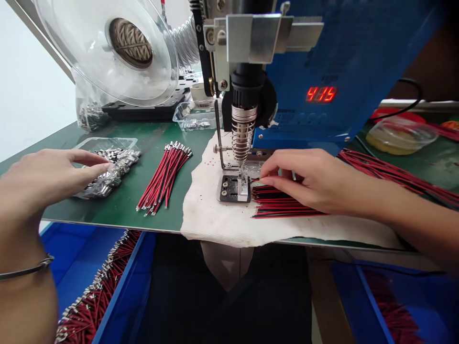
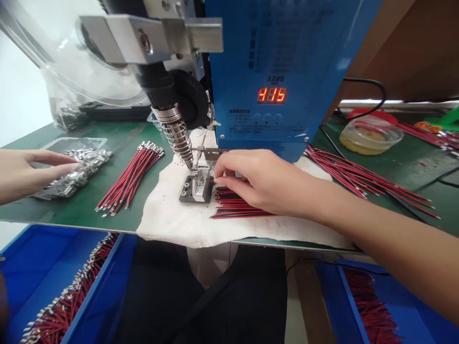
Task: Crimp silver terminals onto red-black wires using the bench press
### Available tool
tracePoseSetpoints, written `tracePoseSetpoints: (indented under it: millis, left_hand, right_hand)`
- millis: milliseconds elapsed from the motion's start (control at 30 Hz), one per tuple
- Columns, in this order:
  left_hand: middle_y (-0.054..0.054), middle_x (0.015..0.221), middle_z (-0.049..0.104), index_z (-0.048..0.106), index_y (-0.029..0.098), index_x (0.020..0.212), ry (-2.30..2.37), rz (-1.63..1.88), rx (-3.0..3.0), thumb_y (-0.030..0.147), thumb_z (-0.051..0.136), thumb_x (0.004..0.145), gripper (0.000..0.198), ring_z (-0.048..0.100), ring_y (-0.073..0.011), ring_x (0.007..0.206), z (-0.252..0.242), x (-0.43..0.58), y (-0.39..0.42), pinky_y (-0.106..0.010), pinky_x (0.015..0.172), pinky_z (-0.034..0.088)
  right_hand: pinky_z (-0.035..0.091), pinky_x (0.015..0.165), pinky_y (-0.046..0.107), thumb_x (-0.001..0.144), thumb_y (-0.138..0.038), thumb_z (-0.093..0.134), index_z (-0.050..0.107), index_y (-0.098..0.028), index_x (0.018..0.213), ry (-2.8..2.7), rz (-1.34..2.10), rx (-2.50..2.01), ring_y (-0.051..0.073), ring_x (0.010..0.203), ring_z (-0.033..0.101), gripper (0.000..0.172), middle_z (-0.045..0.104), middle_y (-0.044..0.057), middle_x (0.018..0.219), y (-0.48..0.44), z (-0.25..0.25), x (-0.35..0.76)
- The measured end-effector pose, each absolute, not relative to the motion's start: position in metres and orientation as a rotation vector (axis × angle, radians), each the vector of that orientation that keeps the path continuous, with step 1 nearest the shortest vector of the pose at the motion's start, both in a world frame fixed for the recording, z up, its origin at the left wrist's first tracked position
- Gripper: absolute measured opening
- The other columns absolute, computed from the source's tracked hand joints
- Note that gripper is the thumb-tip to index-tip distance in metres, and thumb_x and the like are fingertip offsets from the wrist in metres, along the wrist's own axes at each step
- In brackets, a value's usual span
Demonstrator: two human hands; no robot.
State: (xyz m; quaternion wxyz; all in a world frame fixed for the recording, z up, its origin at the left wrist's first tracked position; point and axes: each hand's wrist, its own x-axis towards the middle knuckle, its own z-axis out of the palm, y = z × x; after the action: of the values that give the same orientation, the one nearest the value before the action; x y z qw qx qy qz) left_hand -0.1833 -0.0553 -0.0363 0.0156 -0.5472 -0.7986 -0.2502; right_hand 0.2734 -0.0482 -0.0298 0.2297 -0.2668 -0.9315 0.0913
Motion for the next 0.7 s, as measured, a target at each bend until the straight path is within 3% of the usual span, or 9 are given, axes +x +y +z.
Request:
tracePoseSetpoints:
  millis: [67, 167, 333, 533, 700]
  left_hand:
    - [-0.003, 0.067, 0.056, 0.075, 0.030, 0.078, -2.453, -0.639, -1.721, 0.084, 0.055, 0.071, 0.057, 0.050, -0.0235, 0.071, -0.031, -0.167, -0.062, -0.053, 0.099, 0.038]
    - [-0.001, 0.064, 0.059, 0.073, 0.029, 0.072, -2.475, -0.659, -1.723, 0.090, 0.052, 0.067, 0.065, 0.042, -0.0174, 0.062, -0.023, -0.150, -0.068, -0.052, 0.100, 0.039]
    - [0.000, 0.061, 0.058, 0.072, 0.026, 0.069, -2.517, -0.656, -1.768, 0.090, 0.053, 0.068, 0.067, 0.044, -0.0164, 0.064, -0.019, -0.151, -0.063, -0.055, 0.102, 0.039]
    - [-0.001, 0.059, 0.052, 0.073, 0.019, 0.066, -2.596, -0.635, -1.809, 0.089, 0.051, 0.070, 0.074, 0.053, -0.0197, 0.081, -0.014, -0.152, -0.059, -0.056, 0.107, 0.034]
    - [0.000, 0.051, 0.045, 0.070, 0.020, 0.061, -2.617, -0.704, -1.722, 0.080, 0.064, 0.070, 0.061, 0.054, -0.0237, 0.080, -0.013, -0.147, -0.063, -0.063, 0.105, 0.033]
  right_hand:
    - [0.042, 0.062, 0.027, 0.097, -0.025, 0.054, 0.067, -0.018, 0.096, -2.501, 0.242, -0.743, 0.014, 0.068, 0.060, 0.014, 0.068, 0.002, 0.083, -0.049, -0.030, 0.272]
    - [0.042, 0.061, 0.026, 0.096, -0.023, 0.056, 0.068, -0.017, 0.095, -2.461, 0.255, -0.729, 0.013, 0.068, 0.059, 0.014, 0.067, 0.003, 0.084, -0.050, -0.030, 0.269]
    - [0.044, 0.062, 0.026, 0.094, -0.020, 0.060, 0.070, -0.017, 0.094, -2.422, 0.269, -0.693, 0.014, 0.074, 0.060, 0.010, 0.068, 0.005, 0.088, -0.052, -0.034, 0.264]
    - [0.043, 0.061, 0.025, 0.096, -0.018, 0.057, 0.070, -0.017, 0.093, -2.389, 0.250, -0.709, 0.013, 0.072, 0.059, 0.013, 0.067, 0.004, 0.087, -0.052, -0.038, 0.262]
    - [0.042, 0.061, 0.026, 0.095, -0.020, 0.058, 0.070, -0.017, 0.093, -2.392, 0.208, -0.775, 0.013, 0.072, 0.060, 0.013, 0.069, 0.004, 0.087, -0.052, -0.038, 0.260]
